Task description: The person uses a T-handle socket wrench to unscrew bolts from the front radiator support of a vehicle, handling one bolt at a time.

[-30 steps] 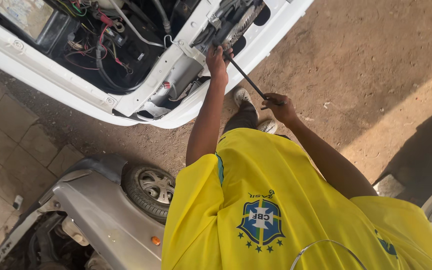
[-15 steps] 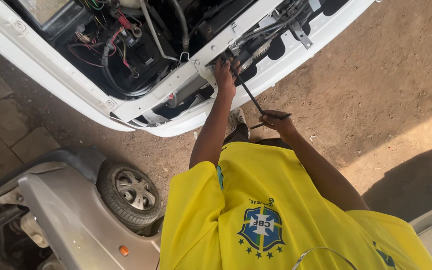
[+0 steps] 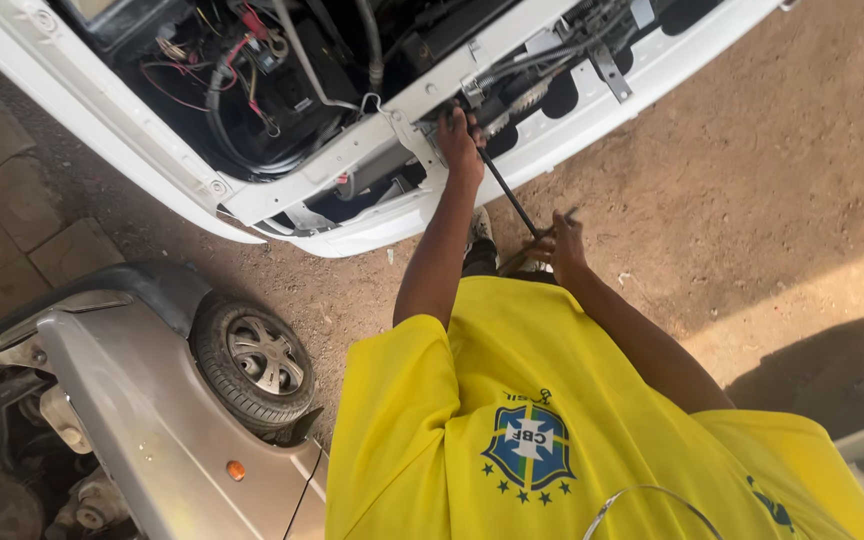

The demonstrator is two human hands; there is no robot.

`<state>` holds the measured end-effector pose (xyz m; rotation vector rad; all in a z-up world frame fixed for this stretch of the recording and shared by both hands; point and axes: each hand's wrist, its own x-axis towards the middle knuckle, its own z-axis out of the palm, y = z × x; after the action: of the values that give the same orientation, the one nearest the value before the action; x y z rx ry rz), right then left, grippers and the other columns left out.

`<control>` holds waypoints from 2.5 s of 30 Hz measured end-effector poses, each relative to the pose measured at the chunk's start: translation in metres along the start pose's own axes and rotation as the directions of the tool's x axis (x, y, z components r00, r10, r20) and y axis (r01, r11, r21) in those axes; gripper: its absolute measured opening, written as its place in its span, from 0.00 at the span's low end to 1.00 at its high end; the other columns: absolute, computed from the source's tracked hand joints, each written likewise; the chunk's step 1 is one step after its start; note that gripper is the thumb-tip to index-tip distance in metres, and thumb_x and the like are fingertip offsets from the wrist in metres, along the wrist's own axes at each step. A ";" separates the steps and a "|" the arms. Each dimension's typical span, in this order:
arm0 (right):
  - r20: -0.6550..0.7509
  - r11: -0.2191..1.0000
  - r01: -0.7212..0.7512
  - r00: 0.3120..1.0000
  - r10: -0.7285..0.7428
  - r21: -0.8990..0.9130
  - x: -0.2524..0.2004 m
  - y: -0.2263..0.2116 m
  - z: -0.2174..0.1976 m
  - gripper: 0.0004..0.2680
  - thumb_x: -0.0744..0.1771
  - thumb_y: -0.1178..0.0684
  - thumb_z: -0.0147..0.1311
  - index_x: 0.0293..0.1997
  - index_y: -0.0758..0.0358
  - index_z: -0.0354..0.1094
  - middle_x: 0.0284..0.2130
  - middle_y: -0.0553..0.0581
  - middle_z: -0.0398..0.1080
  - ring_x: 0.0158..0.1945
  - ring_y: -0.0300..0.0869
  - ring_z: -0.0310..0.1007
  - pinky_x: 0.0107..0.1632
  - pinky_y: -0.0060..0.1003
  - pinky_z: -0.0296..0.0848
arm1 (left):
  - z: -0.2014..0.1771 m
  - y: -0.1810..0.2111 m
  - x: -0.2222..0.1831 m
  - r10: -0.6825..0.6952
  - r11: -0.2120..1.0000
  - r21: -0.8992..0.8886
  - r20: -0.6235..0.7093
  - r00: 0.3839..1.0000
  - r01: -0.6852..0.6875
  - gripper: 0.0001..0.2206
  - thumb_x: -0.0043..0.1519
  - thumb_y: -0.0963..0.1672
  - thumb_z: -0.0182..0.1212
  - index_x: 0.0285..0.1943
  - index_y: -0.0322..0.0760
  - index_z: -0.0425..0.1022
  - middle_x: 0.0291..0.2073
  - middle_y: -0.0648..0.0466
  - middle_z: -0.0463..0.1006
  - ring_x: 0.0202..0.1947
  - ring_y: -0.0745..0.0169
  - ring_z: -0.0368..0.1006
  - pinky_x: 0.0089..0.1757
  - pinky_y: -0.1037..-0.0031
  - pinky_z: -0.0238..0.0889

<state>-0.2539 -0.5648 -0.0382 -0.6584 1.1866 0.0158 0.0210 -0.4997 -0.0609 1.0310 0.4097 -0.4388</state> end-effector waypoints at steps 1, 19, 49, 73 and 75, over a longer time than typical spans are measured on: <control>-0.065 0.996 0.069 0.995 -0.073 -0.052 -0.004 0.001 -0.004 0.26 0.66 0.53 0.50 0.70 0.60 0.38 0.53 0.75 0.66 0.39 0.56 0.78 0.42 0.47 0.85 | -0.005 -0.006 -0.006 -0.009 1.000 0.011 -0.021 1.000 0.009 0.10 0.70 0.45 0.56 0.57 0.40 0.69 0.28 0.55 0.71 0.18 0.68 0.59 0.22 0.73 0.53; 0.450 0.986 -0.132 0.890 0.071 0.105 -0.014 0.000 -0.004 0.17 0.72 0.45 0.42 0.57 0.76 0.54 0.44 0.76 0.75 0.41 0.56 0.83 0.38 0.37 0.84 | -0.006 0.013 0.016 -0.102 0.988 -0.105 0.108 0.989 0.114 0.12 0.72 0.49 0.51 0.54 0.40 0.71 0.30 0.58 0.68 0.22 0.70 0.59 0.26 0.76 0.54; 0.442 -0.369 0.275 0.286 -0.850 -0.888 -0.063 0.030 0.015 0.13 0.67 0.52 0.55 0.57 0.63 0.70 0.58 0.64 0.73 0.58 0.60 0.78 0.57 0.47 0.77 | -0.021 0.016 0.043 -0.259 0.966 0.016 0.174 0.950 0.260 0.10 0.72 0.49 0.50 0.42 0.40 0.64 0.27 0.60 0.63 0.20 0.71 0.55 0.27 0.75 0.52; -0.062 0.980 0.168 0.985 -0.162 0.107 -0.005 0.059 0.014 0.13 0.76 0.48 0.46 0.52 0.71 0.71 0.28 0.63 0.68 0.22 0.40 0.70 0.27 0.37 0.78 | -0.023 0.022 0.057 -0.361 0.930 0.027 0.246 0.899 0.366 0.09 0.71 0.45 0.55 0.40 0.36 0.66 0.25 0.59 0.63 0.23 0.69 0.56 0.30 0.73 0.54; -0.060 0.979 0.144 0.989 -0.137 0.143 -0.013 0.052 0.022 0.12 0.73 0.50 0.44 0.55 0.69 0.68 0.30 0.63 0.74 0.21 0.40 0.69 0.26 0.34 0.76 | -0.020 0.023 0.058 -0.342 0.939 0.040 0.238 0.909 0.343 0.09 0.71 0.45 0.55 0.39 0.37 0.65 0.24 0.59 0.63 0.23 0.69 0.56 0.29 0.73 0.54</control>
<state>-0.2589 -0.5077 -0.0463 -0.6140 1.1741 -0.2067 0.0789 -0.4808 -0.0834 0.8895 0.3718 -0.8716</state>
